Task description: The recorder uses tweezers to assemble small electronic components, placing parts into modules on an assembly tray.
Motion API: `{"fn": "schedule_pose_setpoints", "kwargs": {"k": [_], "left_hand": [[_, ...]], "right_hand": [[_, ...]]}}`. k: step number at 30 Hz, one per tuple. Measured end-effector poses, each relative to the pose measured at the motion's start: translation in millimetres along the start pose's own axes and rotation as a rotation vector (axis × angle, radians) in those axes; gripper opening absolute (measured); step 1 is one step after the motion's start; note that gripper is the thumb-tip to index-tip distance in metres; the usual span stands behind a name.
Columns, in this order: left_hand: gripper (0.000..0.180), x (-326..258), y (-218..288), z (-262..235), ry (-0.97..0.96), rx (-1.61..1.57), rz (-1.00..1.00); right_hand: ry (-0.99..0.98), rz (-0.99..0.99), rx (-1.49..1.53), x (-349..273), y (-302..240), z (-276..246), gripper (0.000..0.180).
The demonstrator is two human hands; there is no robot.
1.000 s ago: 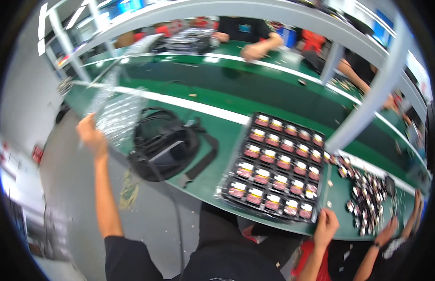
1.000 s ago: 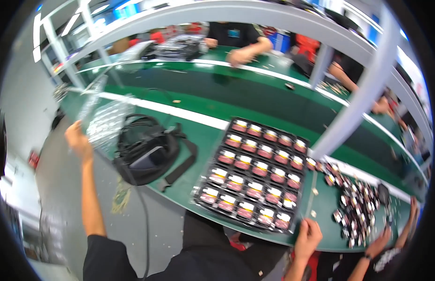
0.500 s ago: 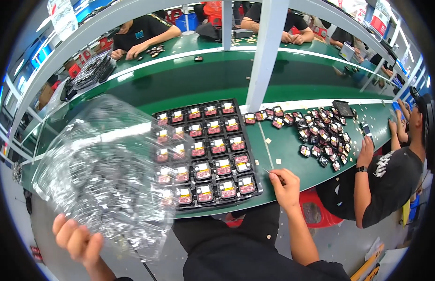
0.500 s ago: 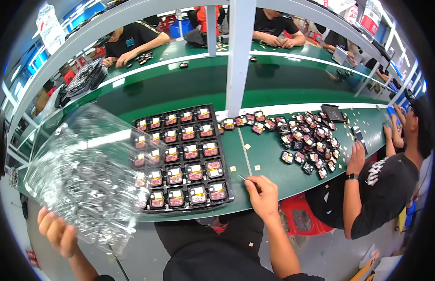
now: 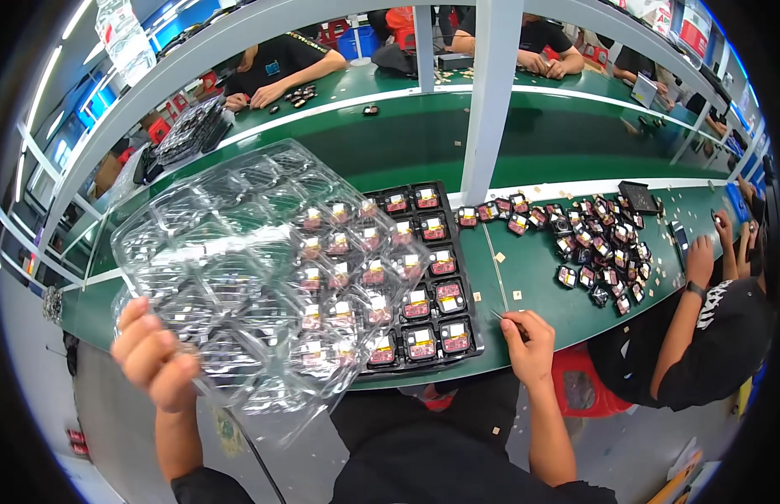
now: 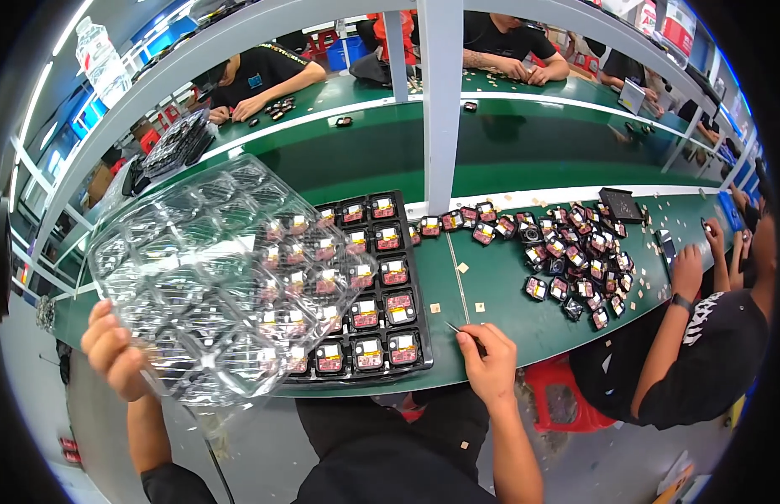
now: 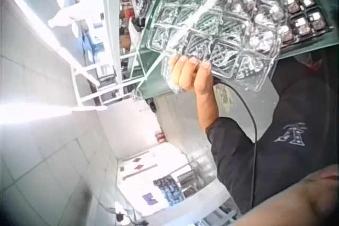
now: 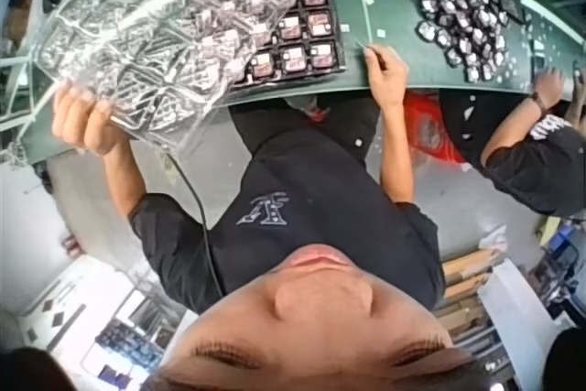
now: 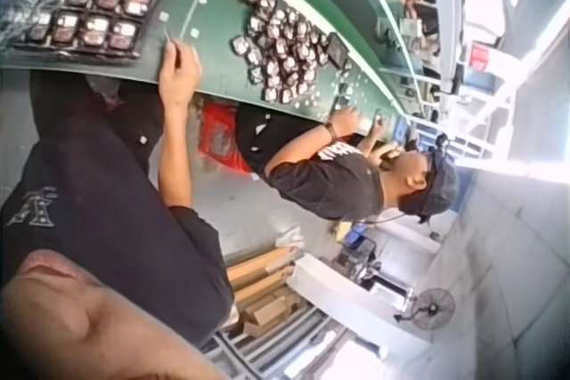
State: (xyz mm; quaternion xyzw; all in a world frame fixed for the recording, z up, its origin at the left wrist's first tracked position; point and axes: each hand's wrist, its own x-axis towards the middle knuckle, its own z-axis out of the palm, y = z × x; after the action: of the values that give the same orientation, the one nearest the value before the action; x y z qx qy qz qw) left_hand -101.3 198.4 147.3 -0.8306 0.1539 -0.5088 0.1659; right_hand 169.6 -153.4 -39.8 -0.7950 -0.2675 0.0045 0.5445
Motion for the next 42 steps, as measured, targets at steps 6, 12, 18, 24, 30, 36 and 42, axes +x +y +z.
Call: {"fn": "schedule_pose_setpoints", "kwargs": {"k": [6, 12, 18, 24, 30, 36, 42], "left_hand": [[0.018, -4, -2, 11, -0.036, -0.209, -0.064], [0.017, 18, 4, 62, -0.482, -0.303, 0.076], [0.017, 6, -1, 73, -0.825, -0.325, -0.019], [0.049, 9, 24, 86, -0.994, -0.575, -0.313], [0.047, 2, 30, 91, -1.018, -0.506, -0.262], [0.043, -1, 29, 90, -1.009, -0.502, -0.264], [0.034, -7, 26, 90, -0.982, -0.530, -0.294]], "right_hand": [[-0.007, -0.004, -0.008, 2, -4, -3, 0.011], [0.010, 0.018, 0.023, 2, 5, -3, 0.011], [0.000, 0.043, 0.042, 4, 3, -3, 0.011], [-0.041, 0.062, 0.041, 3, 2, -4, 0.011], [-0.024, 0.056, 0.070, 1, 8, -4, 0.012], [-0.032, 0.051, 0.069, 2, 6, -3, 0.012], [-0.024, 0.037, 0.064, 2, 6, -2, 0.013]]}}
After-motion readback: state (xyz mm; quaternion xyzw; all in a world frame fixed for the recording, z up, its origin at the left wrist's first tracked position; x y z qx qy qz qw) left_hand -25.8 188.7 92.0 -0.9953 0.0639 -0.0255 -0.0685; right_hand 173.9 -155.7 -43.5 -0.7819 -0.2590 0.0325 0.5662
